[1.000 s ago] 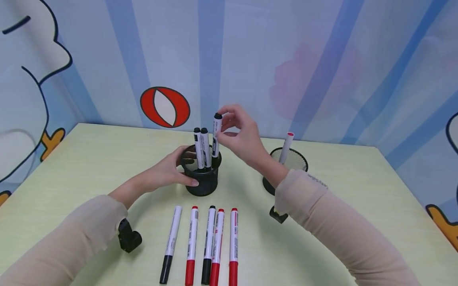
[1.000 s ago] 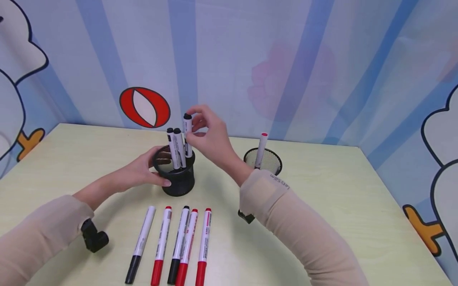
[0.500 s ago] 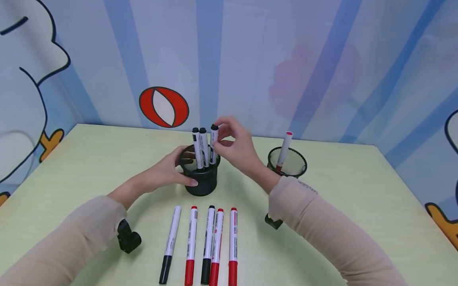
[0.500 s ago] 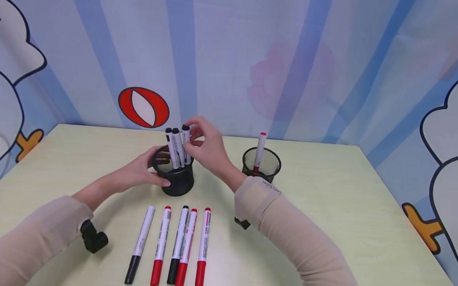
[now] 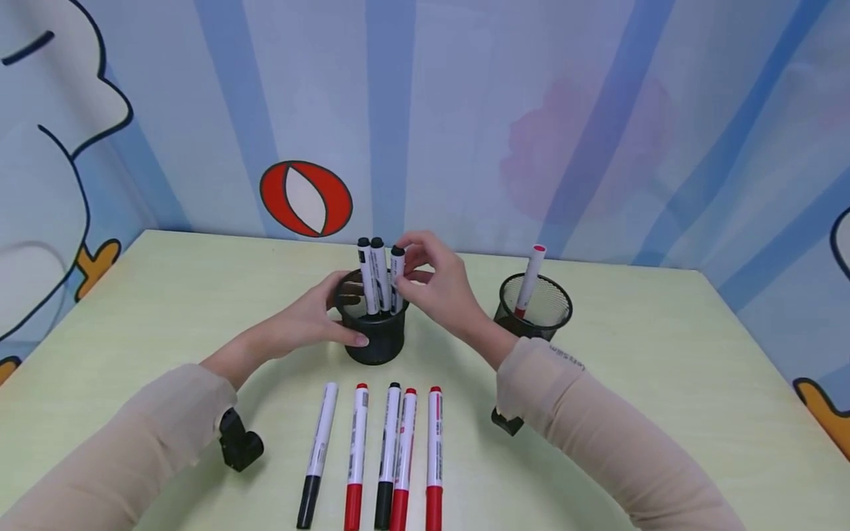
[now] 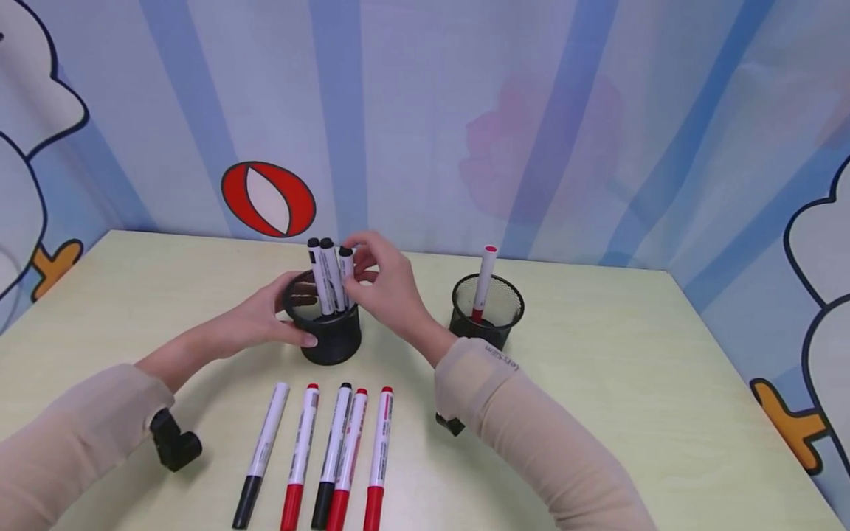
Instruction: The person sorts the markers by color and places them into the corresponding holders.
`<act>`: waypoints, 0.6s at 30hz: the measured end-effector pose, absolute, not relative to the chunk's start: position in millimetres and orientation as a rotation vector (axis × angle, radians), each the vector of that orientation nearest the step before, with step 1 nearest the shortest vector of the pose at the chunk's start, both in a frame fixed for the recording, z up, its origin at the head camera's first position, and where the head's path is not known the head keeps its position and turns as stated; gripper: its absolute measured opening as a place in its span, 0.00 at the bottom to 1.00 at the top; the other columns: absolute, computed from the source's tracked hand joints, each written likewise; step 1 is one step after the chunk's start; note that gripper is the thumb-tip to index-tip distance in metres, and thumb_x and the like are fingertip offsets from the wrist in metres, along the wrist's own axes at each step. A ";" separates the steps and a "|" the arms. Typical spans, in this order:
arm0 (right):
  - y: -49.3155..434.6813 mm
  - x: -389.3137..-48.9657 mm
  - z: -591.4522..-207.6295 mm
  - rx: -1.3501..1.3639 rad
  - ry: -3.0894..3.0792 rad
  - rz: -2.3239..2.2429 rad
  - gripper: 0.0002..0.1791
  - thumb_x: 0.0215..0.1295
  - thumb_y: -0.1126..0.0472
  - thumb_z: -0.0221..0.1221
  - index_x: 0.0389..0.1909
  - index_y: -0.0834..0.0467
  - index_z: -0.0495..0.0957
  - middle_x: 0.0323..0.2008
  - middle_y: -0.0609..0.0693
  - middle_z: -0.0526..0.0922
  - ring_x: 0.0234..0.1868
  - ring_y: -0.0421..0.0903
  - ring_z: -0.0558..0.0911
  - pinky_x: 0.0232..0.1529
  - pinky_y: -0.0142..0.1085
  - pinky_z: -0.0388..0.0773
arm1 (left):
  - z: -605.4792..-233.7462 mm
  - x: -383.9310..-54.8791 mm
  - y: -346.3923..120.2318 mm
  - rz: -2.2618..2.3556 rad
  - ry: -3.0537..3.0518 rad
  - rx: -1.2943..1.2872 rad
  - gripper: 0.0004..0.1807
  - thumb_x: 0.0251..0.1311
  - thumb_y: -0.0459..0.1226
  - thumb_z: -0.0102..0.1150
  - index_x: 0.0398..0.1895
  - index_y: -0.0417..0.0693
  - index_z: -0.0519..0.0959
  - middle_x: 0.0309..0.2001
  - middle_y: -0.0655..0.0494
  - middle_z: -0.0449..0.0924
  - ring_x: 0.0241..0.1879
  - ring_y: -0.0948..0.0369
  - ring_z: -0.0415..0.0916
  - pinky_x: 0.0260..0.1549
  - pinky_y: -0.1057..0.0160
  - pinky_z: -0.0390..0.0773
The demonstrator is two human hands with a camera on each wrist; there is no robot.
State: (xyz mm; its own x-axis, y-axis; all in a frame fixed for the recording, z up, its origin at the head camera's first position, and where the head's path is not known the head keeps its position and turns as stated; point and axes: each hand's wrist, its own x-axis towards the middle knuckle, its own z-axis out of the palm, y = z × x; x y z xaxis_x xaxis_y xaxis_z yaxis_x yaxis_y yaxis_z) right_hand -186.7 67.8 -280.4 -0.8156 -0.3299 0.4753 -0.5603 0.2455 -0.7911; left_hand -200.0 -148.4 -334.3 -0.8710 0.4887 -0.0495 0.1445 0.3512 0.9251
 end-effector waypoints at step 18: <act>69.7 -197.5 -297.1 0.823 -2.329 1.562 0.21 0.53 0.78 0.58 0.50 0.65 0.69 0.38 0.60 0.74 0.40 0.52 0.77 0.46 0.40 0.79 | -334.8 -199.3 -147.7 1.533 2.291 0.558 0.48 0.47 0.36 0.70 0.69 0.50 0.51 0.66 0.50 0.57 0.67 0.50 0.50 0.61 0.40 0.55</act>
